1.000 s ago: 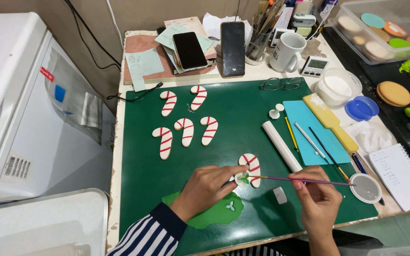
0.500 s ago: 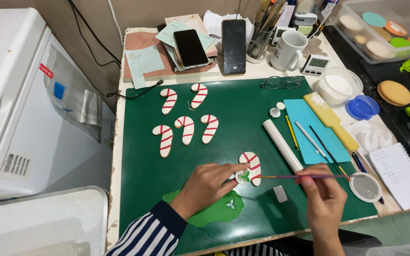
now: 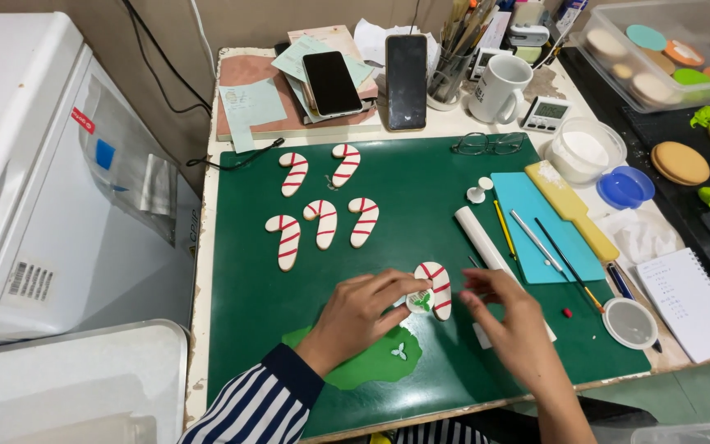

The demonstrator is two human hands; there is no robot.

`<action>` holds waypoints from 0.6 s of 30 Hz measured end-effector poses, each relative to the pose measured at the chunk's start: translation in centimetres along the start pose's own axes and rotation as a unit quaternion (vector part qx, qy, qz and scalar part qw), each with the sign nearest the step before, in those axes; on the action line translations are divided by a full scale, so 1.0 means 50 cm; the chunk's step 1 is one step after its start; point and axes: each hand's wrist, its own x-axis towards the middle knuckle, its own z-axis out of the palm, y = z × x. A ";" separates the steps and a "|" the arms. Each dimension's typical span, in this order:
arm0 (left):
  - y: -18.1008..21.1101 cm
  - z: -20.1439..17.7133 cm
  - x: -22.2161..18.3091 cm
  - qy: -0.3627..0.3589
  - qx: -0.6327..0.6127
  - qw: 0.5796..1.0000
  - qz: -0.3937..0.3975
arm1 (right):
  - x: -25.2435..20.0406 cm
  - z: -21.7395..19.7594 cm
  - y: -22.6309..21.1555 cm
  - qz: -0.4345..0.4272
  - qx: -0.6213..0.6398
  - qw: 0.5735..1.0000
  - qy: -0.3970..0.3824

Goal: Cutting small leaf shapes from green fondant and attaching them to candy cane-shaped fondant pieces using a brush and edible glue.

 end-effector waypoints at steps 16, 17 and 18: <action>-0.005 0.008 0.002 0.043 -0.015 0.999 0.024 | 0.041 0.076 0.061 0.163 0.458 0.856 -0.174; -0.004 0.007 0.003 0.042 -0.010 0.999 0.033 | 0.044 0.077 0.071 0.164 0.457 0.857 -0.175; -0.004 0.005 0.004 0.039 -0.004 0.998 0.043 | 0.047 0.079 0.081 0.165 0.456 0.857 -0.174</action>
